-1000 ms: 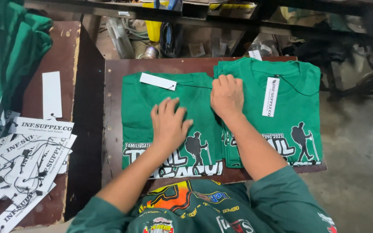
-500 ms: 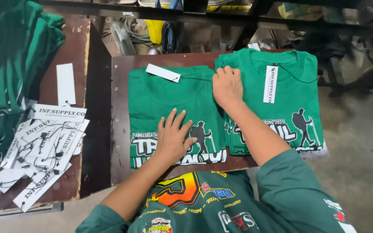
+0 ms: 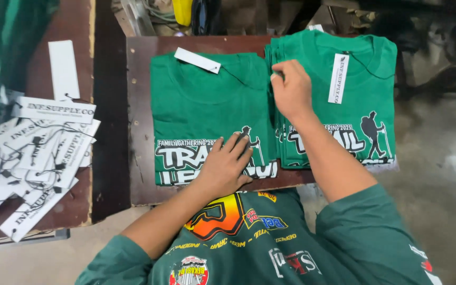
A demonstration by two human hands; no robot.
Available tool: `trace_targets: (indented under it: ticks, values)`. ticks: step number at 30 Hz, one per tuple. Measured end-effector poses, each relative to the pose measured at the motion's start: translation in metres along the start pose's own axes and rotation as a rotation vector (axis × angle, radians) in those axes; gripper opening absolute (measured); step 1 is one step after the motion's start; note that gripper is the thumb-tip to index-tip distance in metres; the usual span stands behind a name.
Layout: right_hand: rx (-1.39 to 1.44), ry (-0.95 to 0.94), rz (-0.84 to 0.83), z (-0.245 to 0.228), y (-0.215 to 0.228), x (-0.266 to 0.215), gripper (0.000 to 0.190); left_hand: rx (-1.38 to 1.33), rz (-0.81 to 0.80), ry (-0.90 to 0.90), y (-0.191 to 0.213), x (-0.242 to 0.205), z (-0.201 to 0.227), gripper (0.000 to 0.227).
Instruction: Attaching brand or price tags to the collars of green t-shirts using a tagging gun on a production floor.
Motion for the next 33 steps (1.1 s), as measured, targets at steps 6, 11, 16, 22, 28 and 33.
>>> trace_targets:
  ticks: [6,11,16,22,28,33]
  values:
    - [0.346,-0.451,-0.047,0.014,0.024,-0.023,0.012,0.231,0.184,-0.116,-0.023,0.011,0.002,0.027]
    - [0.521,-0.549,-0.109,0.009,0.021,-0.058,0.020,0.108,0.348,0.034,-0.051,-0.002,-0.019,0.010]
    - [0.566,-0.701,-0.249,-0.025,0.015,-0.091,0.047,-0.362,0.497,0.450,0.011,-0.009,-0.040,0.015]
    - [0.767,-0.892,-0.232,-0.029,-0.017,-0.096,0.057,-0.422,0.658,0.457,0.036,-0.017,-0.039,0.015]
    - [1.086,-0.846,-0.269,-0.004,-0.057,-0.102,0.061,-0.374,0.704,0.361,0.053,-0.016,-0.036,0.013]
    - [1.285,-0.735,-0.105,0.022,-0.066,-0.104,0.064,-0.186,0.671,0.272,0.052,-0.012,-0.028,0.009]
Point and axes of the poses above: each hand's wrist, its own x-axis towards the middle knuckle, its own y-axis out of the back of the hand, z = x × y, the point moved 7 cm from there along x, towards the middle knuckle, and after that the axes turned 13 degrees about -y, right-handed, at the moved point
